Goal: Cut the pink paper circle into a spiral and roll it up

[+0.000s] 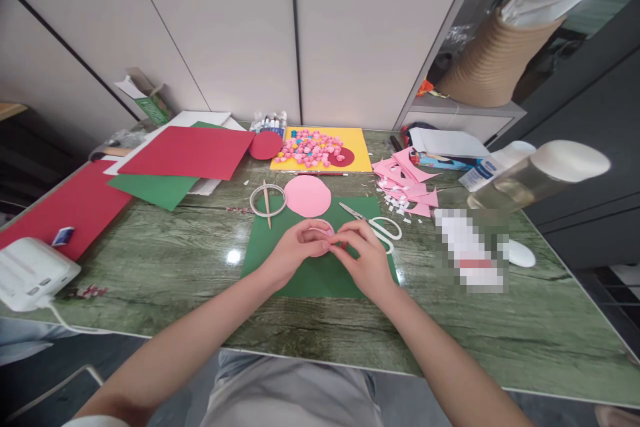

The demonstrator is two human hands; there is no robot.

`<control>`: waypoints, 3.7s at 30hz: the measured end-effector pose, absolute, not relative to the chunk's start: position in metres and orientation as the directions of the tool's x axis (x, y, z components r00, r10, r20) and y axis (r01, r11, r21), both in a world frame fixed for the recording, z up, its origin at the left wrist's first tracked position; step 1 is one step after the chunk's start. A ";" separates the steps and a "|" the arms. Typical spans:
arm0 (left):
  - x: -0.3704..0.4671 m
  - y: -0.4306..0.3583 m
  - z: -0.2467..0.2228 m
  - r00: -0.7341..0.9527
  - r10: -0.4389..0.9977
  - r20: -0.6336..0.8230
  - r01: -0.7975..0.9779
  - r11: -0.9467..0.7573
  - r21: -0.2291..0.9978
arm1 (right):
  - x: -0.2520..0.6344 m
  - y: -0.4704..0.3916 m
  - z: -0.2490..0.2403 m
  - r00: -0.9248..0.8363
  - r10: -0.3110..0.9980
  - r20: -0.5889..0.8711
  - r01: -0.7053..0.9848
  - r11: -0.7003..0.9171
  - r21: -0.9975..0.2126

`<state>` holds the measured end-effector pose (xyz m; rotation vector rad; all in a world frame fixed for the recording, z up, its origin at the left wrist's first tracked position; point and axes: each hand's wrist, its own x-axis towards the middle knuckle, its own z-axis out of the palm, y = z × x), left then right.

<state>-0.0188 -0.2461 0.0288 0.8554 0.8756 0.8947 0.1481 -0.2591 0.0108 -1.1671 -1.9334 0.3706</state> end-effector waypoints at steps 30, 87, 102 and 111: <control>-0.015 -0.247 0.022 0.389 0.902 -0.188 -0.293 0.315 0.903 | 0.147 -0.260 0.006 -0.217 0.831 0.512 0.621 0.523 -0.584; -0.013 -0.248 0.023 0.397 0.894 -0.206 -0.244 0.319 0.916 | 0.146 -0.260 0.005 -0.215 0.842 0.495 0.625 0.508 -0.593; -0.018 -0.246 0.019 0.354 0.912 -0.207 -0.309 0.323 0.895 | 0.149 -0.259 0.003 -0.290 0.800 0.525 0.596 0.580 -0.555; -0.017 -0.246 0.022 0.377 0.910 -0.172 -0.305 0.298 0.905 | 0.148 -0.259 0.003 -0.278 0.784 0.555 0.607 0.591 -0.531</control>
